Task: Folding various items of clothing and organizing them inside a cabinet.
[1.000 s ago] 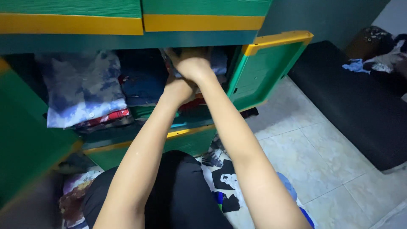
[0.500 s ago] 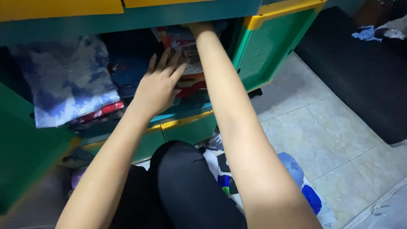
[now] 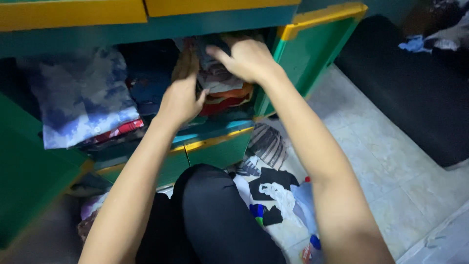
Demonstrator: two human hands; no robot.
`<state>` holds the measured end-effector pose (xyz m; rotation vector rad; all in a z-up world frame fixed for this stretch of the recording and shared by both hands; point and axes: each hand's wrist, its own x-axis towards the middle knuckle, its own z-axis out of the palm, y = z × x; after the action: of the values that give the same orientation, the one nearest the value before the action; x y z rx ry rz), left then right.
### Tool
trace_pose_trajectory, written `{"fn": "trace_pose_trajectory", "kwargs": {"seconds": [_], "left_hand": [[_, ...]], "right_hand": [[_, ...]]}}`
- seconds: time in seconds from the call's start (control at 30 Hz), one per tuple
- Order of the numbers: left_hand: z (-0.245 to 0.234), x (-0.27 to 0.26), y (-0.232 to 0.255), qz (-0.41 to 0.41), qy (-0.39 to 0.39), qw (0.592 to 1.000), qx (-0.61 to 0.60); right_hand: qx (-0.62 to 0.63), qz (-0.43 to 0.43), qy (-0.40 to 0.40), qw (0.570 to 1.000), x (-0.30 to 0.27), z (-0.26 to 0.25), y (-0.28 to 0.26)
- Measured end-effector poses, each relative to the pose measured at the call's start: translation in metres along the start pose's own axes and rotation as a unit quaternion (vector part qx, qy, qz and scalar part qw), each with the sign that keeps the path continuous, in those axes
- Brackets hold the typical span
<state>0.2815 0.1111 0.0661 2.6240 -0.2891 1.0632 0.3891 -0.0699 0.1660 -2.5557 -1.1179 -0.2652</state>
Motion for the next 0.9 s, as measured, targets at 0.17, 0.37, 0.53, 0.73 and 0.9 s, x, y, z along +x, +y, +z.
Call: {"fn": "trace_pose_trajectory", "kwargs": {"seconds": [0.17, 0.37, 0.53, 0.73, 0.9], "left_hand": [[-0.009, -0.005, 0.02, -0.171, -0.19, 0.967, -0.023], [-0.02, -0.041, 0.072, -0.014, -0.147, 0.988, -0.054], [0.014, -0.066, 0.124, 0.067, -0.252, 0.965, -0.035], [0.061, -0.092, 0.162, 0.173, -0.285, 0.942, 0.036], [0.074, -0.107, 0.15, 0.158, -0.345, 0.924, 0.034]], "right_hand": [[-0.028, -0.138, 0.104, 0.985, -0.14, -0.005, 0.058], [0.188, 0.129, 0.154, 0.961, -0.35, 0.097, 0.2], [0.063, 0.38, 0.079, 0.92, -0.555, 0.269, 0.299], [-0.088, 0.4, -0.052, 0.911, -0.588, 0.341, 0.267], [-0.068, 0.484, -0.056, 0.871, -0.525, 0.305, 0.23]]}}
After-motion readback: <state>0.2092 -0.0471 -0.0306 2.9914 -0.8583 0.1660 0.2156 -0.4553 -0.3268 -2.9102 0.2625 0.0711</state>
